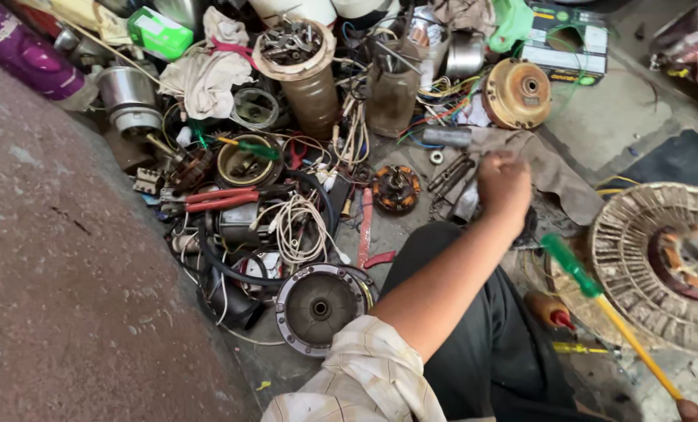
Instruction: The person sits on the floor and uses a hammer to strike a metal rod placed on a motor shaft, likely to dislodge a bearing. They then handle the motor stator, connecting yellow wires to it and testing it with a multimeter.
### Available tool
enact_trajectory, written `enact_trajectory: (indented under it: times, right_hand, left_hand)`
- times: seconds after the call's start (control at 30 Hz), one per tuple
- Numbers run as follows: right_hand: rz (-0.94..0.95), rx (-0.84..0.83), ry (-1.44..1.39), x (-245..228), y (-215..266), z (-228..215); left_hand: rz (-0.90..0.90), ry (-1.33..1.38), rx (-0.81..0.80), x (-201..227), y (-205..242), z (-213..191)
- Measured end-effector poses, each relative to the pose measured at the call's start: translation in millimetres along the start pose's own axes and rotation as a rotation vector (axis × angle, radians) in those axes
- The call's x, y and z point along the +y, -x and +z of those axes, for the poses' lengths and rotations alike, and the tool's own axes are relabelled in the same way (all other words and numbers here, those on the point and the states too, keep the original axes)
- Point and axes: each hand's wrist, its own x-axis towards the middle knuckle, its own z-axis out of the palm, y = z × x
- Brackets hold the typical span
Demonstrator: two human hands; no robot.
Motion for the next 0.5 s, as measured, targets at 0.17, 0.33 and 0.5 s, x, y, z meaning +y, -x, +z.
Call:
enact_trajectory:
  times: [0.17, 0.33, 0.5]
  right_hand:
    - [-0.040, 0.056, -0.032, -14.8, -28.2, 36.7]
    - [0.039, 0.065, -0.104, -23.7, -37.6, 57.7]
    - [0.028, -0.178, -0.191, -27.1, -44.0, 43.4]
  left_hand:
    - [0.038, 0.090, -0.086, -8.2, 12.9, 15.0]
    - [0.079, -0.022, -0.132, -2.2, 22.6, 14.2]
    - [0.379, -0.159, -0.135, 36.6, 45.8, 9.7]
